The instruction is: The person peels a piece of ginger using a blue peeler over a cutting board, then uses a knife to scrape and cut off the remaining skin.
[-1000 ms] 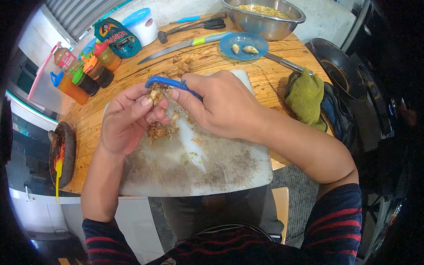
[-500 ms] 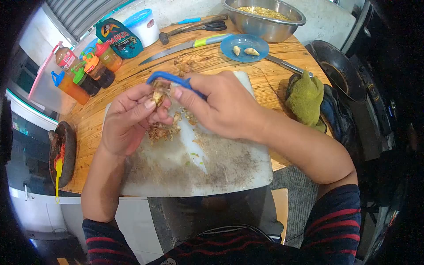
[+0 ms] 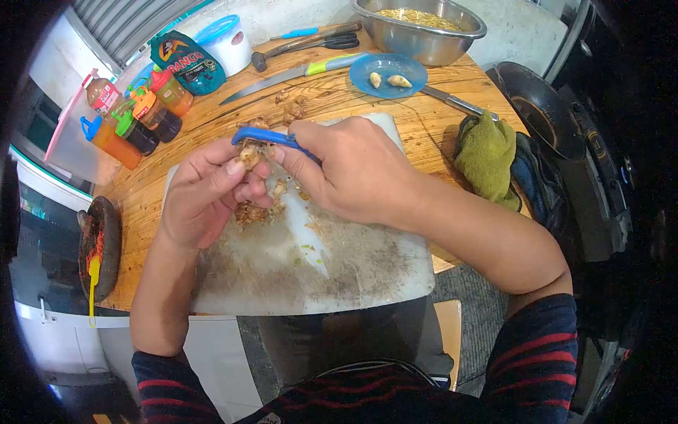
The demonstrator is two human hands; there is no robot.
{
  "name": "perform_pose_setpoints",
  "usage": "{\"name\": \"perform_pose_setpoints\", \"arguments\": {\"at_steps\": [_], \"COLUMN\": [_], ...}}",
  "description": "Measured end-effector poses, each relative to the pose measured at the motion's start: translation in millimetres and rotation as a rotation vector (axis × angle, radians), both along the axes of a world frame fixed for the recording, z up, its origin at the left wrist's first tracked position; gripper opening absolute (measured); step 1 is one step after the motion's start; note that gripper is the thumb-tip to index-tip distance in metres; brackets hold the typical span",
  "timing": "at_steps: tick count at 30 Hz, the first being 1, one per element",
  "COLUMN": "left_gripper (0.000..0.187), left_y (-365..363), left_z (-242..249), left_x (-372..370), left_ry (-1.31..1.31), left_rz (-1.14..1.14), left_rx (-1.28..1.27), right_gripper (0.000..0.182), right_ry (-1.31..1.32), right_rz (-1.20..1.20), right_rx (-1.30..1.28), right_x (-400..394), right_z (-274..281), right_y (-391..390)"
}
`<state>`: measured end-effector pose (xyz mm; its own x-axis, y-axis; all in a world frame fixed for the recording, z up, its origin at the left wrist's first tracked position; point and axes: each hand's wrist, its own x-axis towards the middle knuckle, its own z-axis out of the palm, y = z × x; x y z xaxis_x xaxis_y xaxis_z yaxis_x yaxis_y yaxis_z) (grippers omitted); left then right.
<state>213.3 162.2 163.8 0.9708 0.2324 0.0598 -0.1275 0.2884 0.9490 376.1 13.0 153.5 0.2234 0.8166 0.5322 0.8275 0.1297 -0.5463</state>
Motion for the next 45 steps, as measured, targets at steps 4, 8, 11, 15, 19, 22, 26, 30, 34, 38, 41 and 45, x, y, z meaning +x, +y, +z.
{"name": "perform_pose_setpoints", "arguments": {"at_steps": [4,8,11,15,19,22,26,30,34,38,41,45], "left_gripper": [0.032,0.032,0.033,0.032,0.028,0.026,0.023,0.024,0.029,0.03,0.03,0.028], "left_y": [-3,-6,0,-2,-1,1,2,-1,-7,-6,-4,-3], "left_z": [1,5,-2,0,0,-2,0,-1,3,3,-3,0], "left_x": [0,1,1,3,2,1,-1,-1,0,2,4,2], "left_ry": [0.055,0.062,0.048,0.024,0.062,0.056,0.042,0.013,0.077,0.073,0.012,0.031], "left_rz": [0.028,0.043,0.088,0.084,0.07,0.029,0.022,0.031,0.075,0.138,0.161,0.14], "left_rx": [0.082,0.11,0.133,0.143,0.154,0.081,0.021,0.08,0.324,0.318,0.309,0.254], "right_gripper": [0.031,0.033,0.034,0.031,0.028,0.027,0.027,0.027,0.031,0.034,0.031,0.024], "right_ry": [0.017,0.056,0.131,0.143,0.034,-0.039,-0.074,-0.058,-0.005,0.122,0.153,0.052], "right_rz": [-0.028,-0.026,0.08,0.123,0.154,0.086,-0.005,-0.027,0.031,0.045,0.151,0.154], "right_rx": [0.015,0.042,0.027,0.016,0.051,0.041,0.046,0.075,0.029,-0.053,-0.015,-0.023], "right_x": [6,11,3,3,7,6,1,4,9,12,6,5], "right_z": [2,6,7,4,-3,2,3,-2,5,5,5,2], "right_y": [2,-1,-1,0,4,0,-1,2,1,2,0,0]}}
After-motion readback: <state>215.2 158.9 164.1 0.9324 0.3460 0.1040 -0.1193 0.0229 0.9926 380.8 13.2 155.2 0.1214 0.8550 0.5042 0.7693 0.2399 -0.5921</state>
